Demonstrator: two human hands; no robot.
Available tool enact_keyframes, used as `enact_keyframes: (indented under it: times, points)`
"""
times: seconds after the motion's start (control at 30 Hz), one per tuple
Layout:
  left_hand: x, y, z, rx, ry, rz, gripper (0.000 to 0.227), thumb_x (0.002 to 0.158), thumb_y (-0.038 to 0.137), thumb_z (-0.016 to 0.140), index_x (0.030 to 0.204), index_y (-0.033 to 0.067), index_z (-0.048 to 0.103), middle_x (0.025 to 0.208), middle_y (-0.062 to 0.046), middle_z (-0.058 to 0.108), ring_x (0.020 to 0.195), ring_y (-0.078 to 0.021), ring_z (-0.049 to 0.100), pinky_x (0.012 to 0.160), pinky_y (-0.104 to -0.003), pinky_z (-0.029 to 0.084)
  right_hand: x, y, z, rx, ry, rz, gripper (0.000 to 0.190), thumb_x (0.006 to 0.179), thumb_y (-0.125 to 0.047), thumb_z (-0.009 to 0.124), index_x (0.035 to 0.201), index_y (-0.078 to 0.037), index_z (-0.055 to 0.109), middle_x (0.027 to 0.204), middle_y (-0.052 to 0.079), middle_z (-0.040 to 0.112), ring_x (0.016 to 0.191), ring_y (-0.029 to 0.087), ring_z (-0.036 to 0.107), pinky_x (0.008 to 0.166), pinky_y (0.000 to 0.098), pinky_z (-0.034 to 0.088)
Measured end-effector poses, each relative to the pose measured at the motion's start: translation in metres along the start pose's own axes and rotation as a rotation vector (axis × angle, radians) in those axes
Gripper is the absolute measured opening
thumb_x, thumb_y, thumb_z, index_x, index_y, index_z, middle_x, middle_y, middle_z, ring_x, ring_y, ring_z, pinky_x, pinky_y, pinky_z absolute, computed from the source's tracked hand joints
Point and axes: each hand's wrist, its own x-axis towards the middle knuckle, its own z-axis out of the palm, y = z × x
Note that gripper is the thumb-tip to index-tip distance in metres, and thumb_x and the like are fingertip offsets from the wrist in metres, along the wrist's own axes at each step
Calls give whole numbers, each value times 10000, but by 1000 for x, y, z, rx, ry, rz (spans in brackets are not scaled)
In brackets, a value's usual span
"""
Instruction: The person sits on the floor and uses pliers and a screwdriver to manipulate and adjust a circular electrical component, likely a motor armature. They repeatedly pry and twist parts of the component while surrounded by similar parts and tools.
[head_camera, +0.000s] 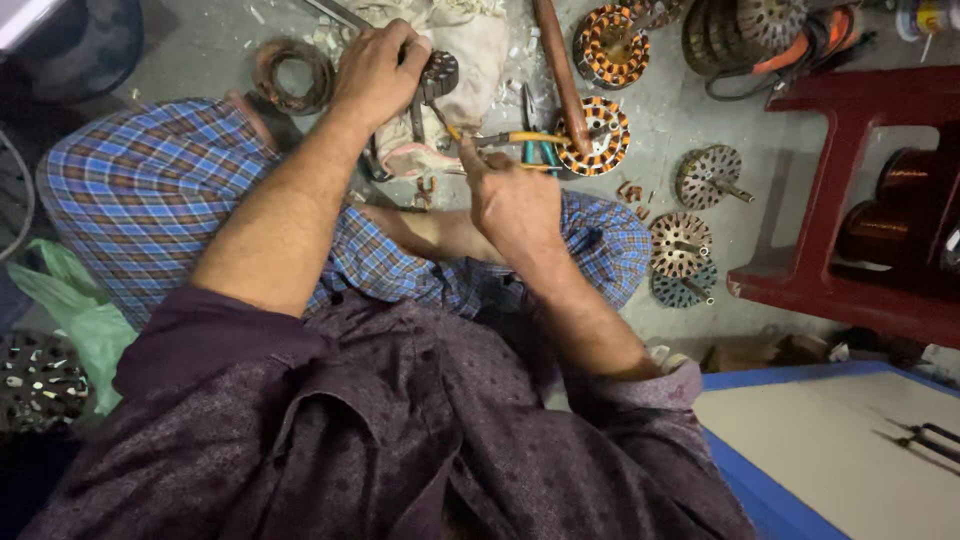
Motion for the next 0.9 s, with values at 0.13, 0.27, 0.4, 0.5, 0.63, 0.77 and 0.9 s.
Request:
enact_keyframes:
  times: [0.13, 0.27, 0.4, 0.5, 0.63, 0.77, 0.9]
  points:
    - [-2, 5, -5, -115, 143, -20, 247, 921, 345, 775, 944, 99, 777, 944, -149, 743, 974, -365, 661, 858, -455, 523, 17, 19, -12, -63, 14, -123, 509, 879, -144, 631, 1358, -305, 688, 848, 0, 705, 584, 224, 686, 489, 397, 527]
    - [-7, 4, -10, -315, 123, -174, 211, 981, 328, 698, 995, 134, 778, 951, -67, 755, 949, -268, 703, 881, -412, 540, 30, 37, -4, -66, 95, -226, 520, 836, -158, 641, 1324, -319, 719, 811, -23, 664, 572, 201, 661, 505, 375, 525]
    - [-7, 5, -2, -204, 145, -9, 214, 1031, 278, 658, 1000, 115, 793, 974, -68, 772, 992, -298, 656, 892, -424, 515, 12, 43, 23, -101, 160, -181, 507, 854, -164, 649, 1320, -341, 743, 770, 8, 621, 501, 213, 612, 459, 389, 491]
    - [-8, 1, 7, -181, 124, 59, 226, 1035, 280, 647, 992, 113, 795, 986, -69, 791, 992, -316, 657, 899, -426, 512, -7, 51, 48, 165, 210, -102, 400, 955, -234, 652, 1334, -355, 684, 848, 1, 609, 633, 244, 646, 566, 411, 514]
    - [-5, -20, 11, -263, 78, -3, 252, 1060, 321, 670, 1013, 106, 791, 976, -86, 771, 959, -265, 704, 894, -392, 524, -21, 37, 84, 115, 131, -14, 445, 971, -239, 594, 1400, -354, 604, 1006, 36, 662, 738, 283, 694, 622, 427, 549]
    - [-4, -37, 16, -616, 45, -64, 281, 1091, 333, 624, 1042, 84, 744, 1000, -29, 779, 956, -149, 711, 890, -309, 555, -10, 8, 106, 33, -167, 63, 428, 1026, -276, 534, 1444, -366, 556, 1096, 60, 734, 885, 306, 735, 726, 471, 570]
    - [-2, -39, 10, -476, -16, -138, 282, 1035, 340, 670, 1048, 66, 738, 923, -31, 745, 875, -124, 663, 816, -309, 537, -7, 13, 75, 177, -26, -23, 458, 937, -335, 610, 1395, -328, 591, 1157, 105, 750, 853, 338, 742, 633, 466, 567]
